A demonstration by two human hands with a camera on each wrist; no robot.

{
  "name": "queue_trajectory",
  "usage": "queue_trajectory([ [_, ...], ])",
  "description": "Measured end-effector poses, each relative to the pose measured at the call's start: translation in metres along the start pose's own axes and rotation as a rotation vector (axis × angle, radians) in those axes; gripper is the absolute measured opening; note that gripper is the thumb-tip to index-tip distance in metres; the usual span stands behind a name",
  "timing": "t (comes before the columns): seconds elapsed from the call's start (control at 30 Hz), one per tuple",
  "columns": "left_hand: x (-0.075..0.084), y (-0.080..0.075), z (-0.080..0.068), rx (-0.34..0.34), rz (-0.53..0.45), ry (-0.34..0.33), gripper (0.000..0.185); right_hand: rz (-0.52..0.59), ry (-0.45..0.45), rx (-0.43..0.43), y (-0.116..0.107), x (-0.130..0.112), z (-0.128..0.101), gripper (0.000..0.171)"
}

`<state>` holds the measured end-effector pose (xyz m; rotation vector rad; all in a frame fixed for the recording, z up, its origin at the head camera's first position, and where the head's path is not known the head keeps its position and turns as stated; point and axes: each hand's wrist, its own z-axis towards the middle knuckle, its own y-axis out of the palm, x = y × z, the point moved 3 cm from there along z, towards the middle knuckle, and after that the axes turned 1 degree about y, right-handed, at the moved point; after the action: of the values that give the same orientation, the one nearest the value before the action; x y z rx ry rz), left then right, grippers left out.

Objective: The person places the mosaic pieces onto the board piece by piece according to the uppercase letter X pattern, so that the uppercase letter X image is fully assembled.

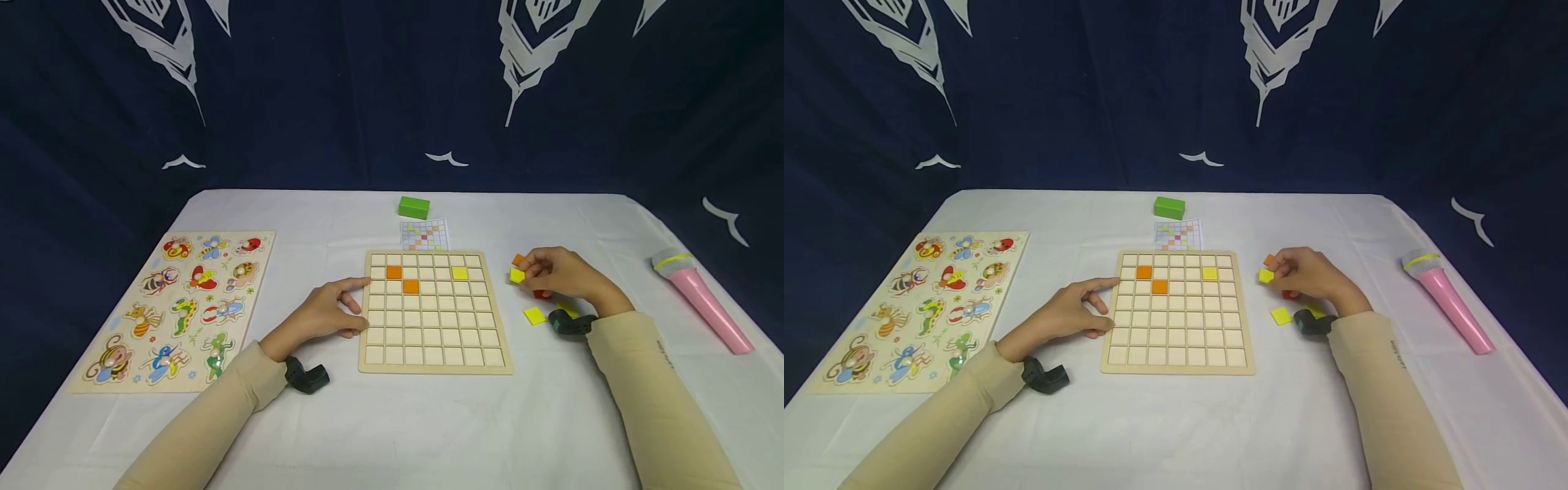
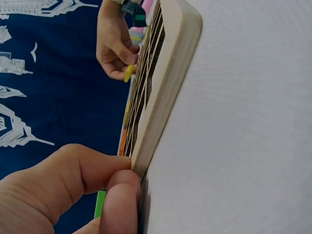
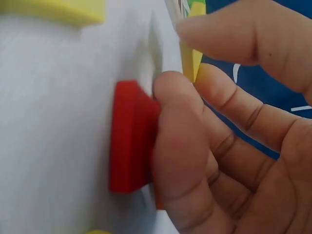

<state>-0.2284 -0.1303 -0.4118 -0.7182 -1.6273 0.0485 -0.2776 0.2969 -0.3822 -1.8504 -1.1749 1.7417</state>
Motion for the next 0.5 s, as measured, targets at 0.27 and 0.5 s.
queue_trajectory([
  [0.27, 0.001, 0.0, -0.001, -0.004, -0.027, -0.008, 0.083, 0.012, -0.011, 0.029, 0.001, -0.01, 0.001, 0.032],
  [0.5, 0.001, 0.0, -0.001, -0.001, -0.009, -0.011, 0.083, 0.141, -0.077, 0.054, 0.004, -0.02, 0.0, 0.029],
])
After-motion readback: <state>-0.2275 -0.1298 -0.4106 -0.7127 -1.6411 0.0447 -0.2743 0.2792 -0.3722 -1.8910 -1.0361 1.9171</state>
